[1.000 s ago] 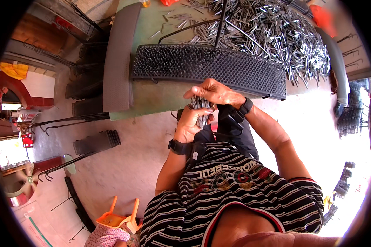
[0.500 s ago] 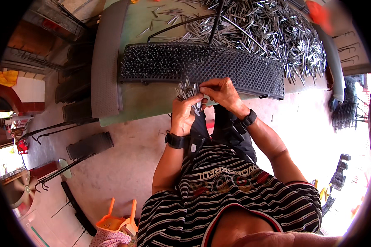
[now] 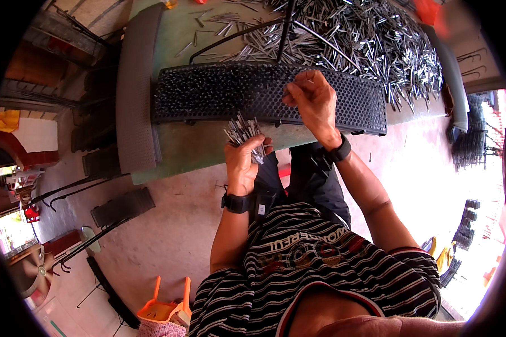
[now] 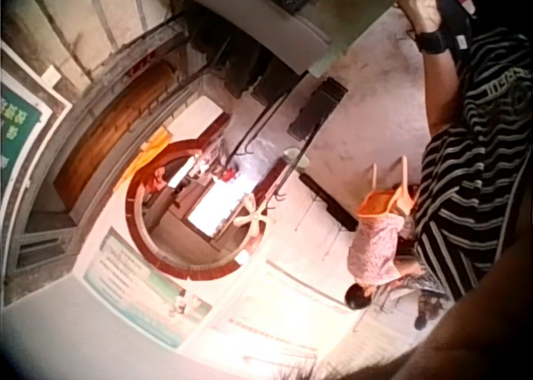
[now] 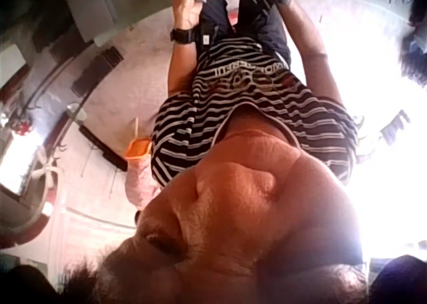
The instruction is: The person picks up small metal clips from a large pile on a table and groups them in their hand. They then place the gathered clips into a black perforated tray.
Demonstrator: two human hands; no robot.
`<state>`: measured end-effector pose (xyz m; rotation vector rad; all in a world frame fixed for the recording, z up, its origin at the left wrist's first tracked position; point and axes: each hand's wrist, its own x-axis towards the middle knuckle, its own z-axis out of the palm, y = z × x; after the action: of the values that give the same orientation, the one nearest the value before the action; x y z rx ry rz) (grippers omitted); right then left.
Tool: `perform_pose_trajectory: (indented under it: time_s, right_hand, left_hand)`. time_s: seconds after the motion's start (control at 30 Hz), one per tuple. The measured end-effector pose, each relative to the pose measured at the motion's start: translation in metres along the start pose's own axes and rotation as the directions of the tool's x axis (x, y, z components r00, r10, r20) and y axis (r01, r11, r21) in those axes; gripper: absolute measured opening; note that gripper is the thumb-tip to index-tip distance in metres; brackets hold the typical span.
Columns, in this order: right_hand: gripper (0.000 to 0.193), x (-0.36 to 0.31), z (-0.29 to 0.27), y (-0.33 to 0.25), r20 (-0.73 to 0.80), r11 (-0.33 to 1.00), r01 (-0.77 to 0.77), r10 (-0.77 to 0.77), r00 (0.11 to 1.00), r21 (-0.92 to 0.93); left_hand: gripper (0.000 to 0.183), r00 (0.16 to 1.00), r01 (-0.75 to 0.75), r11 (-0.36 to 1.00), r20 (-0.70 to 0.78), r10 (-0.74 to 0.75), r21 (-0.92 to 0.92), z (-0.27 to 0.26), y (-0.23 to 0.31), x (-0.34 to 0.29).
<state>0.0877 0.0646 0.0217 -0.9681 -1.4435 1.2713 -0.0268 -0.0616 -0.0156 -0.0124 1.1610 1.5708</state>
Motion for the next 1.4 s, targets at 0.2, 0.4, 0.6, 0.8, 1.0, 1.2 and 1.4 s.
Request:
perform_pose_trajectory:
  time_s: [0.2, 0.4, 0.6, 0.8, 1.0, 1.2, 1.4]
  right_hand:
    - [0.011, 0.015, 0.003, 0.014, 0.061, 0.917, 0.271, -0.265, 0.962, -0.294]
    - [0.009, 0.021, 0.009, 0.030, 0.131, 0.875, 0.305, -0.276, 0.952, -0.376]
    - [0.010, 0.028, 0.010, 0.033, 0.321, 0.674, 0.488, -0.367, 0.873, -0.555]
    - [0.006, 0.028, 0.011, 0.020, 0.355, 0.520, 0.466, -0.303, 0.884, -0.716]
    - [0.014, 0.020, 0.005, 0.006, 0.281, 0.731, 0.277, -0.120, 0.952, -0.624]
    - [0.012, -0.003, 0.000, 0.000, 0.464, 0.924, -0.088, 0.267, 0.845, -0.371]
    - [0.010, 0.009, 0.008, 0.013, 0.058, 0.989, 0.055, -0.047, 0.997, -0.136]
  left_hand:
    - [0.013, 1.000, -0.007, 1.000, -0.012, 0.007, -0.030, 0.001, 0.004, -0.002]
    - [0.013, 0.998, -0.025, 0.996, -0.052, 0.021, -0.086, 0.005, 0.008, -0.003]
    - [0.015, 0.998, -0.048, 0.999, -0.052, 0.046, -0.027, 0.001, 0.008, -0.001]
    - [0.013, 0.995, -0.085, 0.996, -0.057, 0.083, -0.037, 0.008, 0.007, -0.005]
    - [0.013, 0.997, -0.072, 0.997, -0.028, 0.072, 0.011, 0.008, 0.002, -0.005]
    - [0.016, 0.998, -0.059, 0.998, -0.012, 0.059, -0.024, 0.017, -0.003, -0.003]
    - [0.017, 0.996, -0.068, 0.998, -0.066, 0.067, -0.007, 0.011, 0.003, -0.004]
